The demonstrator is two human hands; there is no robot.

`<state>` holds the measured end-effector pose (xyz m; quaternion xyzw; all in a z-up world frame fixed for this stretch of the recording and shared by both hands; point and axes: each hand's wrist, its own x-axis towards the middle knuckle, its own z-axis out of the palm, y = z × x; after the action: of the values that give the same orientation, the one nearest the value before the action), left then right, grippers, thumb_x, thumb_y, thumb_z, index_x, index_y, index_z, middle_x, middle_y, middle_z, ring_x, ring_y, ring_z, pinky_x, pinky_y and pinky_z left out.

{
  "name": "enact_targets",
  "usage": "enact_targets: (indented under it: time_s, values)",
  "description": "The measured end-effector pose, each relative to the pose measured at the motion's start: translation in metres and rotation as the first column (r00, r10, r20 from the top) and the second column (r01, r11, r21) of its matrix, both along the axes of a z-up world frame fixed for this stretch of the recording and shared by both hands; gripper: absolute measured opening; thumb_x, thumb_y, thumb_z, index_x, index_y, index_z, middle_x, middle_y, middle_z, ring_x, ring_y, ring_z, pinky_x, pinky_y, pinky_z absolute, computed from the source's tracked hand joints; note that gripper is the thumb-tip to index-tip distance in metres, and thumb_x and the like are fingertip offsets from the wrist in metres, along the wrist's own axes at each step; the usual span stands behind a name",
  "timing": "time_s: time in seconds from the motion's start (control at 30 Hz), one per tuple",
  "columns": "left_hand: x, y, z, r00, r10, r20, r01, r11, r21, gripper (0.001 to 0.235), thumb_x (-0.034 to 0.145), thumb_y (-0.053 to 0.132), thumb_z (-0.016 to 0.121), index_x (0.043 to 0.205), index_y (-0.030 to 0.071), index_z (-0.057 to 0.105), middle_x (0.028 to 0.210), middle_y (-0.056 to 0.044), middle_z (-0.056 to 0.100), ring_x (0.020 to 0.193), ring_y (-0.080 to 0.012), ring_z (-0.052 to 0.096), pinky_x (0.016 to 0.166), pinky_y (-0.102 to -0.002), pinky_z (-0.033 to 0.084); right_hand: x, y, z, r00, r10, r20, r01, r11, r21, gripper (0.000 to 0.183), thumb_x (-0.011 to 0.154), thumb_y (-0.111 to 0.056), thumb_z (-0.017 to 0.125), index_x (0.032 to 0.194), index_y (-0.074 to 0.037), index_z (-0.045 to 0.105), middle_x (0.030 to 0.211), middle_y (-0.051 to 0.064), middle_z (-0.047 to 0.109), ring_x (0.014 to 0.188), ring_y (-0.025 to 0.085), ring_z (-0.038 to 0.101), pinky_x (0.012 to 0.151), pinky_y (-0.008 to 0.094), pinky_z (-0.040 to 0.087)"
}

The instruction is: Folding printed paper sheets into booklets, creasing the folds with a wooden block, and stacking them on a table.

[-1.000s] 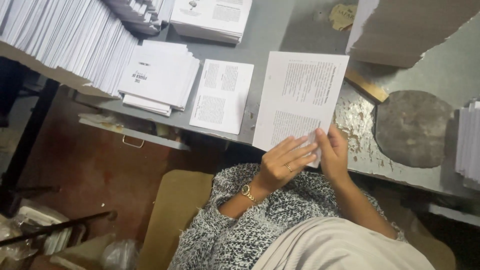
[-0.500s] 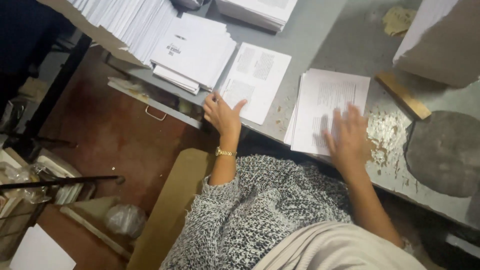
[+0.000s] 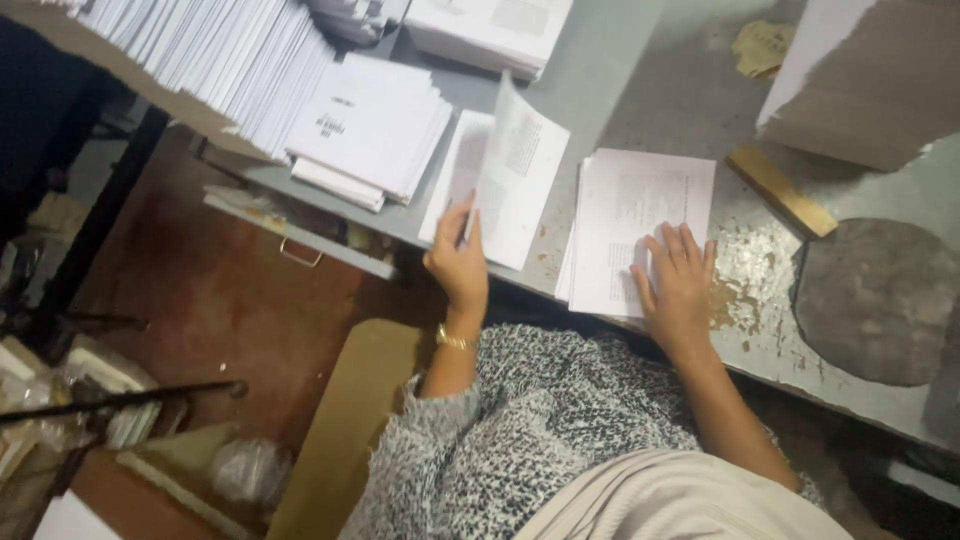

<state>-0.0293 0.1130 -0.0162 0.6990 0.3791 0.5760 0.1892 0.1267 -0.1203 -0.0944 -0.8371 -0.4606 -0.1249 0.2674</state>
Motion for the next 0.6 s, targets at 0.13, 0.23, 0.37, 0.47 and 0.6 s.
enact_targets:
  time_s: [0.13, 0.23, 0.37, 0.47, 0.6]
  values:
    - [0.016, -0.072, 0.026, 0.984, -0.173, 0.032, 0.167, 0.975, 0.146, 0.017, 0.076, 0.01, 0.088, 0.088, 0.019, 0.081, 0.084, -0.002, 0.08, 0.075, -0.0179, 0.077, 0.067, -0.025, 0.058, -0.02, -0.002, 0.04, 0.934, 0.024, -0.356, 0.067, 0.968, 0.242, 0.038, 0.105, -0.02, 0.059, 0.141, -0.009, 0.062, 0.139, 0.017, 0.063, 0.138, 0.039, 0.052, 0.118, 0.055, 0.032]
    - [0.021, -0.12, 0.028, 0.843, -0.536, 0.038, 0.464, 0.762, 0.453, 0.01, 0.087, -0.001, 0.073, 0.086, 0.007, 0.079, 0.087, -0.009, 0.08, 0.08, -0.0295, 0.078, 0.067, -0.035, 0.065, -0.042, -0.008, 0.067, 0.468, 0.362, -0.806, 0.232, 0.83, 0.507, 0.049, 0.11, -0.028, 0.041, 0.15, 0.0, 0.047, 0.139, 0.026, 0.058, 0.127, 0.041, 0.055, 0.099, 0.054, 0.054]
    - [0.018, -0.137, 0.021, 0.712, -0.696, -0.089, 0.659, 0.619, 0.426, 0.022, 0.098, 0.004, 0.061, 0.096, 0.015, 0.08, 0.104, -0.006, 0.08, 0.096, -0.0269, 0.079, 0.085, -0.037, 0.066, -0.057, -0.008, 0.107, 0.709, 0.208, -0.673, 0.163, 0.881, 0.444, 0.045, 0.104, -0.014, 0.053, 0.145, 0.005, 0.054, 0.13, 0.027, 0.066, 0.123, 0.037, 0.061, 0.098, 0.051, 0.053]
    - [0.016, -0.142, 0.012, 0.71, -0.698, -0.093, 0.67, 0.629, 0.395, 0.024, 0.099, 0.007, 0.06, 0.096, 0.019, 0.081, 0.105, -0.001, 0.08, 0.098, -0.0235, 0.079, 0.089, -0.034, 0.065, -0.057, -0.017, 0.1, 0.709, 0.216, -0.671, 0.178, 0.866, 0.467, 0.043, 0.104, -0.01, 0.053, 0.144, 0.008, 0.054, 0.124, 0.029, 0.068, 0.119, 0.036, 0.063, 0.096, 0.051, 0.053]
    - [0.017, -0.143, 0.003, 0.688, -0.722, -0.077, 0.679, 0.601, 0.422, 0.026, 0.102, 0.006, 0.057, 0.099, 0.017, 0.081, 0.107, -0.002, 0.08, 0.1, -0.0249, 0.078, 0.092, -0.037, 0.063, -0.05, -0.026, 0.077, 0.689, 0.245, -0.683, 0.186, 0.85, 0.493, 0.043, 0.105, -0.008, 0.053, 0.145, 0.007, 0.054, 0.114, 0.026, 0.072, 0.108, 0.031, 0.069, 0.091, 0.047, 0.056]
